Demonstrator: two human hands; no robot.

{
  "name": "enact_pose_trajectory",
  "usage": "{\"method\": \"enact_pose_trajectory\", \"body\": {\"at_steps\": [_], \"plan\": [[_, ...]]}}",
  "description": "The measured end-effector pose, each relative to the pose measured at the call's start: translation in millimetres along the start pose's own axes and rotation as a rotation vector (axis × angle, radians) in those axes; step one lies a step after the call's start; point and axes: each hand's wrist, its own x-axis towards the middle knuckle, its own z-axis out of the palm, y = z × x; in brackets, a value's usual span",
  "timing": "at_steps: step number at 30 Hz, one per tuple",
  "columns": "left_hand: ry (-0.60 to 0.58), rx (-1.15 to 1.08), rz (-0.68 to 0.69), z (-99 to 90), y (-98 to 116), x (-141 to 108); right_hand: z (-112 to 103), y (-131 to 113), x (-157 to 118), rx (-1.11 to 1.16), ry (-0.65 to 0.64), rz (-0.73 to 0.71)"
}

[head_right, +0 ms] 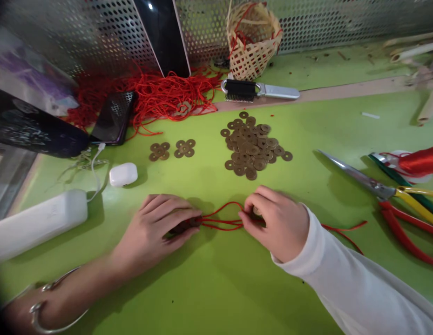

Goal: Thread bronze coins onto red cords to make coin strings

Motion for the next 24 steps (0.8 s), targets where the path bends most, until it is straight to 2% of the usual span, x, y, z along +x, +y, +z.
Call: {"method": "enact_pose_trajectory", "body": {"at_steps": [11,17,21,24], "plan": [[0.003,0.012,-0.007,-1.0,2,2,-19,1,4,0.447,-0.088,0.112],[-0.009,0.006,-0.028,-1.9,4,2,-22,-2,4,0.525,-0.113,0.006],[-0.022,0.019,-0.042,-4.0,5,3,-22,-6,4,0.564,-0.069,0.017],[0.004,-0.004,0.007,-5.8,11,9,-22,-10,4,0.591,-0.064,-0.007]]}}
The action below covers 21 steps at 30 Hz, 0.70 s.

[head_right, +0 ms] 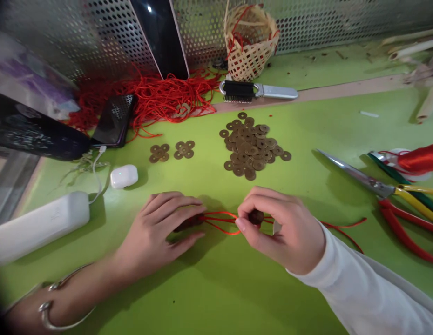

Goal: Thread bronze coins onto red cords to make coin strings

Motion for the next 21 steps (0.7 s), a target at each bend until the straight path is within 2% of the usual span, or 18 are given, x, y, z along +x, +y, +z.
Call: {"method": "enact_pose_trajectory", "body": {"at_steps": [4,9,12,16,21], "plan": [[0.053,-0.098,0.077,1.5,14,18,1,-3,1,-0.031,-0.006,-0.027],[0.108,-0.216,0.074,11.9,23,35,2,-2,2,-0.086,0.046,-0.029],[0.147,-0.252,0.068,18.2,21,37,3,0,2,-0.102,0.073,-0.014],[0.172,-0.312,0.06,22.2,17,35,0,6,2,-0.085,0.046,-0.009],[0.18,-0.38,-0.036,22.9,16,36,-3,13,2,-0.118,0.027,-0.012]]}}
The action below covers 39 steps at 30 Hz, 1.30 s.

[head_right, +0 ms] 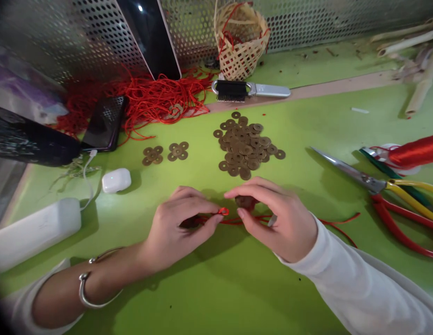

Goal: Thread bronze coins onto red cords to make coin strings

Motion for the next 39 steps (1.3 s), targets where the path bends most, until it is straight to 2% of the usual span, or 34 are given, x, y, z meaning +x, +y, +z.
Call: {"method": "enact_pose_trajectory", "body": {"at_steps": [7,14,17,24,39], "plan": [[-0.019,-0.035,-0.077,-0.3,0,1,4,0,0,0.058,0.015,0.072],[-0.046,-0.056,-0.073,0.0,-2,1,3,1,2,0.046,-0.02,-0.044],[-0.077,-0.066,-0.062,-0.1,-3,2,5,-3,3,0.0,0.029,-0.091],[-0.121,-0.015,-0.047,-0.1,-2,2,9,-5,3,-0.014,0.113,-0.066],[-0.009,-0.071,-0.018,0.9,-5,1,11,-4,0,0.064,0.07,-0.008]]}}
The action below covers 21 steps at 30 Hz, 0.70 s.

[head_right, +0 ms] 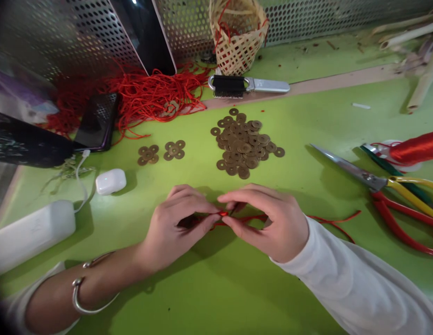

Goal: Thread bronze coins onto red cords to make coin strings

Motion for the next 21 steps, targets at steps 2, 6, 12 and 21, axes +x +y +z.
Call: {"method": "enact_pose_trajectory", "body": {"at_steps": [2,6,12,21], "plan": [[-0.004,-0.003,0.006,-0.2,0.3,0.2,0.8,1.7,-2.3,0.026,0.001,0.027],[0.013,0.001,0.002,-0.2,0.2,0.2,2.1,3.8,-6.3,0.067,0.035,0.088],[-0.003,0.026,0.027,1.1,-1.6,-0.8,3.0,0.4,-7.4,0.053,0.027,0.029],[-0.052,0.069,0.012,1.4,-1.7,-2.0,4.5,-1.4,-2.8,-0.199,0.02,-0.249]]}}
